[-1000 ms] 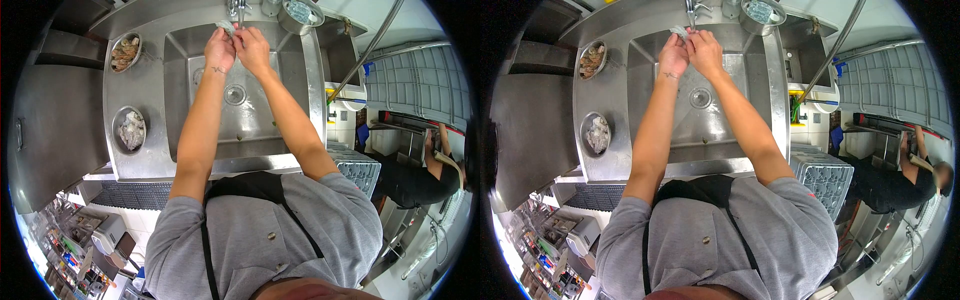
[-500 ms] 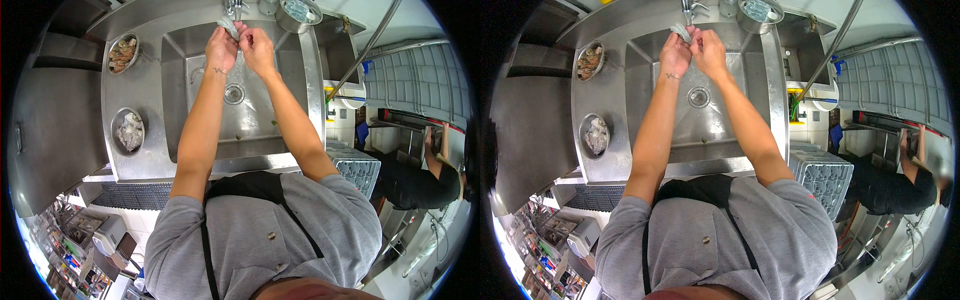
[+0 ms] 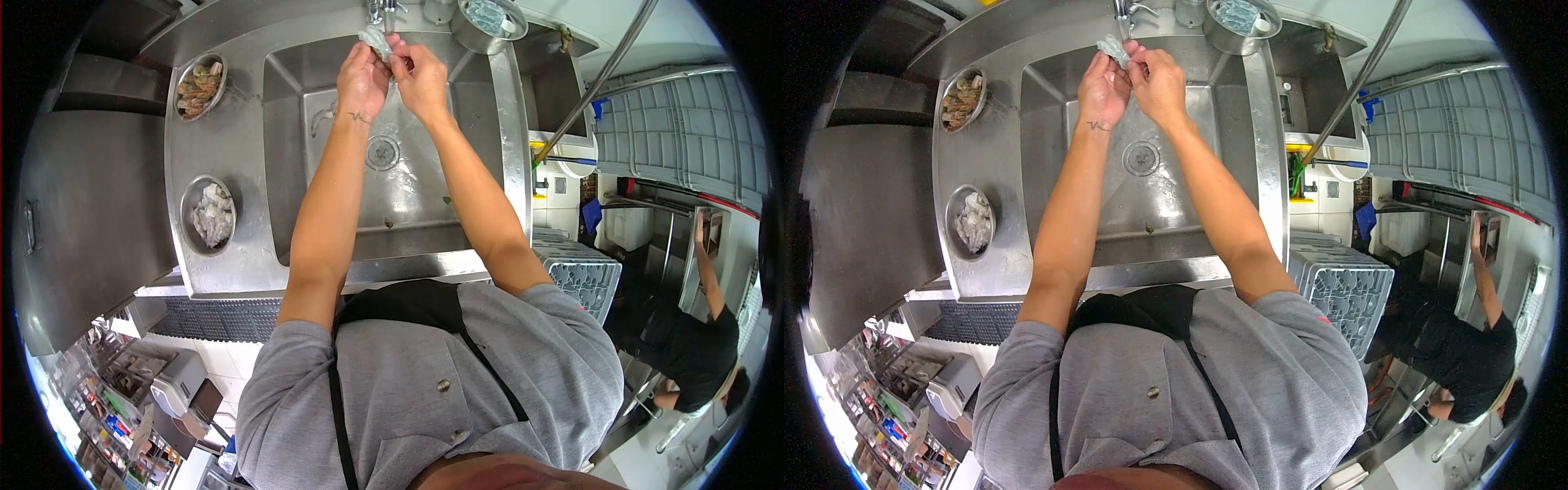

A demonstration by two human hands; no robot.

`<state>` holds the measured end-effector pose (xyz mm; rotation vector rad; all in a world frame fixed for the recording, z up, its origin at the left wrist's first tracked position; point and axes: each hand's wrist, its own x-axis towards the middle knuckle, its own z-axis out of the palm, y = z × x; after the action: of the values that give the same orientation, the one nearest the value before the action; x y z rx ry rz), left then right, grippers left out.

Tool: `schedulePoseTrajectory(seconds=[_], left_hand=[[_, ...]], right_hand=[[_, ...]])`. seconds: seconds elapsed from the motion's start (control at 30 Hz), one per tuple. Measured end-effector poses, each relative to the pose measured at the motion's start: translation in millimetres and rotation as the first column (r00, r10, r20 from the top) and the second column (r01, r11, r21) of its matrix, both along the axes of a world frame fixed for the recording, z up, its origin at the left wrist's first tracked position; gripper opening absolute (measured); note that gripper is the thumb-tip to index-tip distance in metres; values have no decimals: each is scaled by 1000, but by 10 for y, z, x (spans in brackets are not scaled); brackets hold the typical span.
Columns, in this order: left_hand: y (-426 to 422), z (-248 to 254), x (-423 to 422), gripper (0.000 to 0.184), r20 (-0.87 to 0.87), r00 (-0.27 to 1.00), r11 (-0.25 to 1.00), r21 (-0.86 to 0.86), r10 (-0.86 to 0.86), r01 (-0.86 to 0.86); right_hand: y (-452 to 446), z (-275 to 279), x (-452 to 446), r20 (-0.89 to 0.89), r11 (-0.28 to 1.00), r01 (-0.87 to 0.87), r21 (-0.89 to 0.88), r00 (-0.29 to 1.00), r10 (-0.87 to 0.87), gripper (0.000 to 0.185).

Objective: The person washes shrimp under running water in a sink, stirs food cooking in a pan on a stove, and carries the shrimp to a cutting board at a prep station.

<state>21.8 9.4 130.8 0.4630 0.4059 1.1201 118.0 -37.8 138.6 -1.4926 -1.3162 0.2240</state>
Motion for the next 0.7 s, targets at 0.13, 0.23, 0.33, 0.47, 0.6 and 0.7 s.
schedulePoseTrajectory(seconds=[0.13, 0.23, 0.33, 0.47, 0.6, 0.7], left_hand=[[-27, 3, -11, 29, 1, 1000, 1000, -8, 7, -7], [-25, -30, -12, 29, 0, 1000, 1000, 26, 6, -6], [6, -97, -13, 29, -30, 999, 997, 79, -11, 13], [-15, -65, -29, 30, -49, 999, 996, 92, -16, 20], [-22, -55, -64, 29, -23, 1000, 999, 43, 1, 0], [-13, -70, -89, 28, -23, 1000, 998, 67, -2, 4]], right_hand=[[-33, 55, -7, -7, 999, 34, -15, 999, -35, 12], [-9, 72, -23, -51, 997, 60, 40, 997, -57, 13], [-11, 173, -24, -67, 1000, 13, 9, 998, -12, 13], [7, 189, -19, -135, 998, 5, -66, 991, -14, 13], [-3, 171, 12, -353, 979, -39, -203, 935, -36, 13], [39, 126, 26, -552, 981, -171, -92, 829, 93, 11]])
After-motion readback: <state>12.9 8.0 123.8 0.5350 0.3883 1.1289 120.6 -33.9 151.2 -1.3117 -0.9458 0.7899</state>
